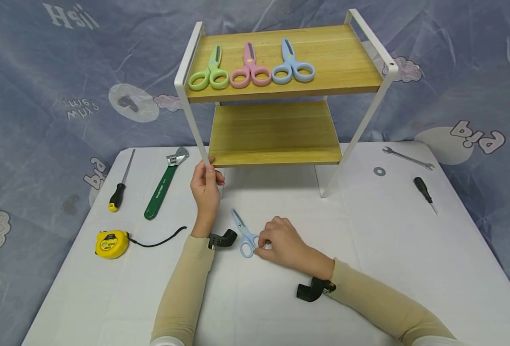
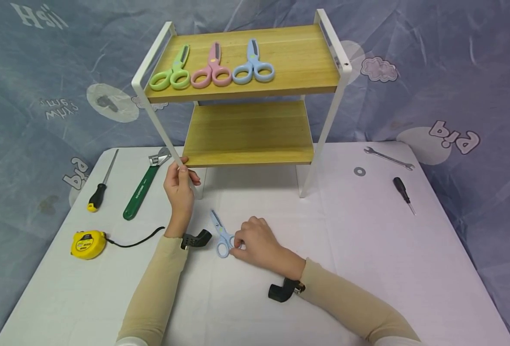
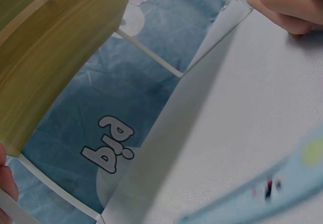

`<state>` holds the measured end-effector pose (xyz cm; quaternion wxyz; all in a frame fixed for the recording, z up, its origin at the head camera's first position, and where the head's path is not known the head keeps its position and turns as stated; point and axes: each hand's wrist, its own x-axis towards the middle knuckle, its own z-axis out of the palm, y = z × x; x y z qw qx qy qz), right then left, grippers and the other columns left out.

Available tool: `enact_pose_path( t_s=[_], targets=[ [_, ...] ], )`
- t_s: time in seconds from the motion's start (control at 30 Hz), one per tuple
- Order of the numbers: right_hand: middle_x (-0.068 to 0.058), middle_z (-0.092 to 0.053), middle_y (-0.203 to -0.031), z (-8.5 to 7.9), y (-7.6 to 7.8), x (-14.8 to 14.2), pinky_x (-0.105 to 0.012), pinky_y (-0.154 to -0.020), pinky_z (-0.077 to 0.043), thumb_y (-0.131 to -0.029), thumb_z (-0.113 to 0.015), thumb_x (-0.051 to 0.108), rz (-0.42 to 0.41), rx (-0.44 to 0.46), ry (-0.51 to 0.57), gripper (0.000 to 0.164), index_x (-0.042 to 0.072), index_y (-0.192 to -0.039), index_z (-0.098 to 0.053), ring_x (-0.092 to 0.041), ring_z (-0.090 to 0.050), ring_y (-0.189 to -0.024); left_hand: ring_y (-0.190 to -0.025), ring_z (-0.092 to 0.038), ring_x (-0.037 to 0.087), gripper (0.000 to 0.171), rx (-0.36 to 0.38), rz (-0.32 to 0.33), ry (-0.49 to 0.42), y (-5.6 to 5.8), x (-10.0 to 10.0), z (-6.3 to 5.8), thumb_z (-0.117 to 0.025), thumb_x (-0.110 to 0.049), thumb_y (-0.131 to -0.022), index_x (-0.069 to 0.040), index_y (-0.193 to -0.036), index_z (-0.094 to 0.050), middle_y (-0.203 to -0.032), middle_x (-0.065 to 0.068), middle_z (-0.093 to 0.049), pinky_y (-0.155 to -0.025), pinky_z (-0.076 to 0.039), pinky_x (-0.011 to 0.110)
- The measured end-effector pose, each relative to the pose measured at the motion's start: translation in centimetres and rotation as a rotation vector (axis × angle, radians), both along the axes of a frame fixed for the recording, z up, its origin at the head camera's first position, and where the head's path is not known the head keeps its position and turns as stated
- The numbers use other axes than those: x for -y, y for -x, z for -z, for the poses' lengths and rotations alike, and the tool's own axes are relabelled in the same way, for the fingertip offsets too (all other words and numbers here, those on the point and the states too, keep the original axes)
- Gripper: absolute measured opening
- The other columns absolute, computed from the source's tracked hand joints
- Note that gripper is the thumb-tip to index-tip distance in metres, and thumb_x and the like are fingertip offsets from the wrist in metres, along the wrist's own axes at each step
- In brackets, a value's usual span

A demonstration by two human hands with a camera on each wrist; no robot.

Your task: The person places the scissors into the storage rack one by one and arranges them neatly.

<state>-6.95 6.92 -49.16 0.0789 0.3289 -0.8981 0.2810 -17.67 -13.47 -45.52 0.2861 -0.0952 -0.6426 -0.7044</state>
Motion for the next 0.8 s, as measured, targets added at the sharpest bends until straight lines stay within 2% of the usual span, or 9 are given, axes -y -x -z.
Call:
enact_pose_path(
  t_s=[0.23,0.47,0.67,0.8],
  targets=[
    [0.013,-0.048,-0.052,-0.8,0.6,-0.6,-0.034,-0.08,-0.043,-0.073,-0.088,0.03,-0.013,0.057,-0.053,0.037,0.022,-0.055,-0.057,-0.004,-0.039,-0.061,-0.06,-0.056,0.003,0.03,0.006,-0.003,0.004,0.0,0.0,-0.1,-0.046,-0.009,-0.107,0.017,-0.119,-0.056,-0.069,-0.008,-0.057,-0.056,-0.05,0.015],
    [0.015,-0.045,-0.057,-0.8,1.0,-1.4,-0.037,-0.083,-0.044,-0.072,-0.089,0.034,-0.028,0.092,-0.103,0.028,0.023,-0.067,-0.063,-0.003,-0.04,-0.063,-0.059,-0.057,0.002,0.031,0.008,-0.011,0.012,0.0,0.1,-0.1,-0.046,-0.011,-0.107,0.016,-0.12,-0.056,-0.069,-0.008,-0.058,-0.056,-0.05,0.014],
    [0.012,-0.043,-0.062,-1.4,1.4,-2.6,-0.031,-0.075,-0.041,-0.073,-0.087,0.032,-0.054,0.065,-0.116,0.034,0.025,-0.06,-0.057,-0.005,-0.037,-0.064,-0.059,-0.056,0.003,0.029,0.013,-0.012,0.01,-0.1,0.0,0.0,-0.046,-0.008,-0.107,0.016,-0.12,-0.056,-0.069,-0.008,-0.057,-0.056,-0.05,0.014],
    [0.01,-0.045,-0.065,-1.5,1.7,-3.1,-0.027,-0.07,-0.037,-0.074,-0.087,0.03,-0.04,0.057,-0.126,0.034,0.026,-0.059,-0.057,-0.006,-0.037,-0.065,-0.06,-0.057,0.003,0.028,0.028,-0.017,0.016,-0.1,0.1,-0.1,-0.046,-0.007,-0.107,0.015,-0.12,-0.057,-0.07,-0.006,-0.057,-0.057,-0.051,0.015]
  ],
)
